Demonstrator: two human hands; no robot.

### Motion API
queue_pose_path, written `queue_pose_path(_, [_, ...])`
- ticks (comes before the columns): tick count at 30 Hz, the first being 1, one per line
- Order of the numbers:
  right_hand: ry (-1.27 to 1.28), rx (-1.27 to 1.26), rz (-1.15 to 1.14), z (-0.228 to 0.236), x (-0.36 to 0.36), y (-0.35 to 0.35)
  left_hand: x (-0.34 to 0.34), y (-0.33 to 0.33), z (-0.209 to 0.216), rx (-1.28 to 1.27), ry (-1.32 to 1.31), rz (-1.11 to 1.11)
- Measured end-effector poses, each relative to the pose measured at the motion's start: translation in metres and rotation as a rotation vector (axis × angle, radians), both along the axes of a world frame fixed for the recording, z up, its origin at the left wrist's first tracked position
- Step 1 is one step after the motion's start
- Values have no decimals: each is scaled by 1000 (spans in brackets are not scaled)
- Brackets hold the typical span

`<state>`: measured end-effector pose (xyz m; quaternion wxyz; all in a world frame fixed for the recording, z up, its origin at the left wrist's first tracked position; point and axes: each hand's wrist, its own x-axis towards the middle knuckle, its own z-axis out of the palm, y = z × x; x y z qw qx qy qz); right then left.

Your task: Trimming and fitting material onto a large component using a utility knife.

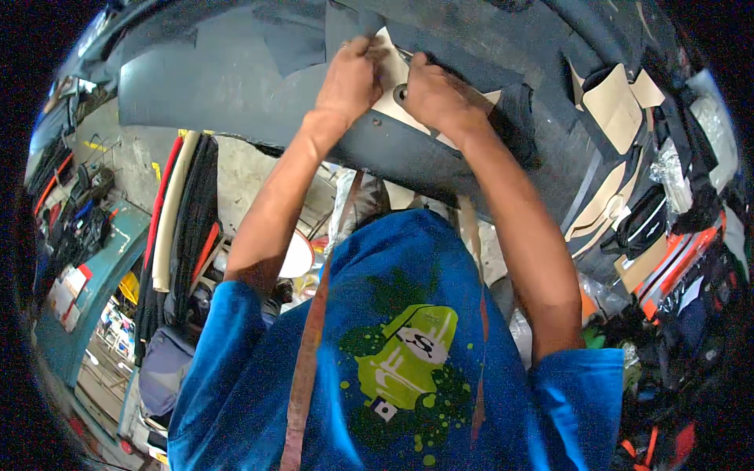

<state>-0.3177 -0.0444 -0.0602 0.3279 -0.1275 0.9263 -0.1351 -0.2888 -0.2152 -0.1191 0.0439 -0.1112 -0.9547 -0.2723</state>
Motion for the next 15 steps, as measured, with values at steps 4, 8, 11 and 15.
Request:
queue_pose_path(4, [-11, 22, 46, 3, 1, 2, 7, 1, -5, -136, 18, -63])
queue_pose_path(8, [-3, 31, 84, -1, -1, 8, 6, 7, -4, -173, 8, -49])
queue_pose_path(11, [-24, -21, 38, -15, -1, 9, 8, 2, -11, -161, 61, -48])
queue_pose_path(15, [23, 6, 83, -16, -8, 37, 12, 4, 0, -178, -3, -47])
